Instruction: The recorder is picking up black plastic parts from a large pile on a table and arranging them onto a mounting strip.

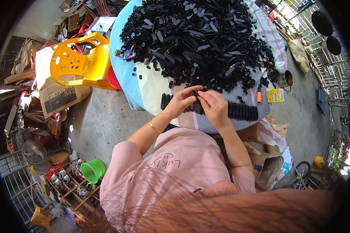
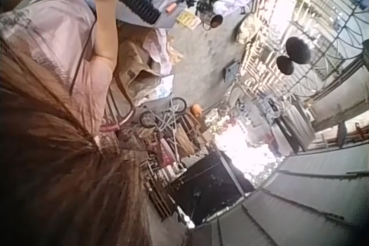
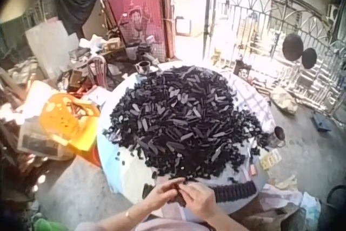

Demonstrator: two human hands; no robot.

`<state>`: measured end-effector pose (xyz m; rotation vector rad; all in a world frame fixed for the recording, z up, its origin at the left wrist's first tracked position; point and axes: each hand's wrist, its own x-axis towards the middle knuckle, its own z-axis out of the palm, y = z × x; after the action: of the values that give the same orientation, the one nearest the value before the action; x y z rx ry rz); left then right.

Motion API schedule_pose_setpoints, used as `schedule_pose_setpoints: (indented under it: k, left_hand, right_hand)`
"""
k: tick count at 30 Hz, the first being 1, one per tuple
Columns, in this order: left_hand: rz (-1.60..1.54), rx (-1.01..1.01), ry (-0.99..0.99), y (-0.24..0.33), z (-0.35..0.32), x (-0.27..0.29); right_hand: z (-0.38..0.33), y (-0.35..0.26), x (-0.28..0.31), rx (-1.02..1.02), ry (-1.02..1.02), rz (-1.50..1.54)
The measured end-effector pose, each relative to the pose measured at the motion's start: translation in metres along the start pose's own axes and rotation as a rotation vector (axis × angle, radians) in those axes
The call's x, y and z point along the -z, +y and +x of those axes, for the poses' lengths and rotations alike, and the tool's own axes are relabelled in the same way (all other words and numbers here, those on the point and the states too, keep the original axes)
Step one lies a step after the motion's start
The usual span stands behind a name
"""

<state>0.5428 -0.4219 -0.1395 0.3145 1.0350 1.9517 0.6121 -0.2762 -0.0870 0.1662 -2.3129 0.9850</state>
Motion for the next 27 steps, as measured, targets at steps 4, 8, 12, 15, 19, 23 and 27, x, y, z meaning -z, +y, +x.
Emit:
schedule_pose_setpoints:
  k: [4,8,12,15,19,23,27]
  left_hand:
    - [0.004,-0.048,-0.055,-0.012,-0.001,0.015]
    - [0.045,-0.07,0.027,-0.012,-0.002,0.007]
    - [0.102,-0.053,0.109,-0.005,-0.005,-0.001]
    - [0.082,-0.036,0.14,-0.007,-0.006,-0.002]
    - [0.026,0.013,0.159,-0.01,-0.003,0.001]
    - [0.008,0.047,0.198,-0.012,-0.006,0.007]
    - [0.304,0.098,0.144,0.009,-0.013,0.018]
  right_hand:
    - [-0.003,-0.003,0.0,0.017,-0.02,-0.082]
    - [-0.006,-0.002,0.0,0.041,-0.066,-0.115]
    - [-0.01,-0.003,-0.002,0.032,-0.079,-0.137]
    - [-0.011,-0.004,-0.002,0.003,-0.087,-0.115]
    - [-0.011,-0.007,0.003,-0.078,-0.202,0.003]
    - [-0.016,-0.007,-0.001,0.01,-0.222,-0.055]
    - [-0.023,0.001,-0.004,-0.127,-0.236,0.088]
